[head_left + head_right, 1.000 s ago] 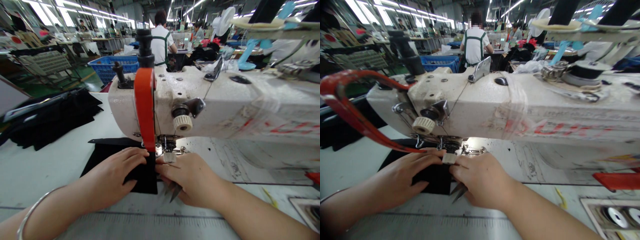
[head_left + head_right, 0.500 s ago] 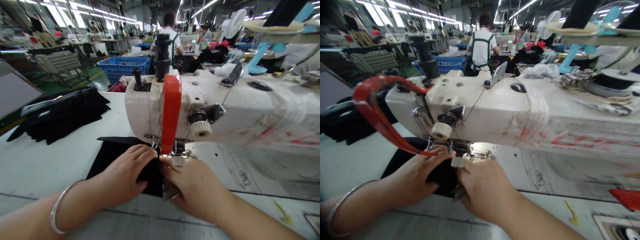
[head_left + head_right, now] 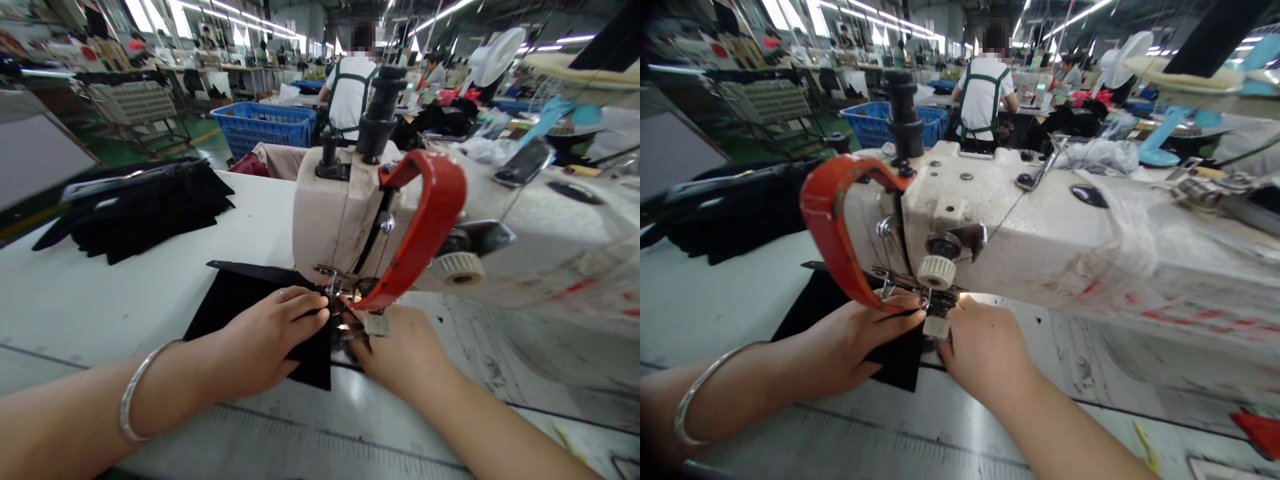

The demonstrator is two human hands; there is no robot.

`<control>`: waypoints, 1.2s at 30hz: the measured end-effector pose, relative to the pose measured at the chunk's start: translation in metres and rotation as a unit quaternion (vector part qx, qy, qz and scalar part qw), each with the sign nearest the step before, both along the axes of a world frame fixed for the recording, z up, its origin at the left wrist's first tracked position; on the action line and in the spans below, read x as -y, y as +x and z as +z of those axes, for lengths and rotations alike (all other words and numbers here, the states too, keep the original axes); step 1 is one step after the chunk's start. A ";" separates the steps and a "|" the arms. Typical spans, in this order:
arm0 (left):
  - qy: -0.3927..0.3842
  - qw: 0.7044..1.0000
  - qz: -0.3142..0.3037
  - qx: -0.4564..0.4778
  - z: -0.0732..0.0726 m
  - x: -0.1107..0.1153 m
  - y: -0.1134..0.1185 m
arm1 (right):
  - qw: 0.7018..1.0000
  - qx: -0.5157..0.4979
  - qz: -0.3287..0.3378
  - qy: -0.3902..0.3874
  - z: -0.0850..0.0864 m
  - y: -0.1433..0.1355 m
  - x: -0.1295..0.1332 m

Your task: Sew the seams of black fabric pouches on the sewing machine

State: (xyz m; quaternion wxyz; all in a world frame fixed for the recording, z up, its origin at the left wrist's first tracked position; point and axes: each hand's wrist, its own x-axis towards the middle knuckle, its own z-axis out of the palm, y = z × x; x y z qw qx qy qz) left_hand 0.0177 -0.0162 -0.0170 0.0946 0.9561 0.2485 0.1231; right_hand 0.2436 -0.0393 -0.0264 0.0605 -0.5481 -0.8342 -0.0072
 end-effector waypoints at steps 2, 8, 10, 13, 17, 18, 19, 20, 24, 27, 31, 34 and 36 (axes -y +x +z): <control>-0.001 1.000 0.002 0.005 0.000 -0.002 0.000 | 1.000 -0.002 -0.002 -0.003 0.000 0.001 0.000; -0.019 1.000 -0.005 0.023 0.002 -0.007 -0.002 | 1.000 -0.017 -0.005 -0.002 -0.001 0.000 0.001; -0.026 0.999 -0.009 0.026 0.004 -0.008 -0.003 | 0.998 -0.060 0.003 0.018 -0.002 0.003 0.001; -0.026 0.999 -0.013 0.023 0.004 -0.009 -0.005 | 0.978 -0.180 -0.026 0.099 -0.003 0.013 0.000; -0.026 0.999 -0.020 0.005 0.003 -0.013 -0.006 | 0.951 -0.228 -0.098 0.183 0.001 0.028 -0.001; -0.028 0.999 -0.024 0.004 0.003 -0.013 -0.006 | 0.953 -0.219 -0.099 0.182 0.003 0.030 -0.002; -0.029 0.999 -0.028 0.004 0.003 -0.013 -0.006 | 0.956 -0.212 -0.098 0.178 0.004 0.031 -0.002; -0.029 0.999 -0.031 0.005 0.004 -0.014 -0.006 | 0.958 -0.205 -0.099 0.172 0.005 0.031 -0.002; -0.031 0.999 -0.039 0.005 0.006 -0.014 -0.007 | 0.955 -0.207 -0.144 0.156 0.005 0.026 -0.002; -0.040 0.998 -0.046 0.001 0.007 -0.013 -0.007 | 0.949 -0.231 -0.161 0.142 0.007 0.026 -0.003; -0.042 0.999 -0.035 -0.002 0.006 -0.012 -0.007 | 0.959 -0.273 -0.077 -0.001 0.024 0.039 0.003; -0.041 0.999 -0.028 0.005 0.005 -0.012 -0.007 | 0.946 -0.263 0.069 -0.178 0.033 0.048 0.009; -0.046 0.999 -0.021 0.019 0.004 -0.015 -0.008 | 0.943 -0.249 0.086 -0.202 0.029 0.046 0.009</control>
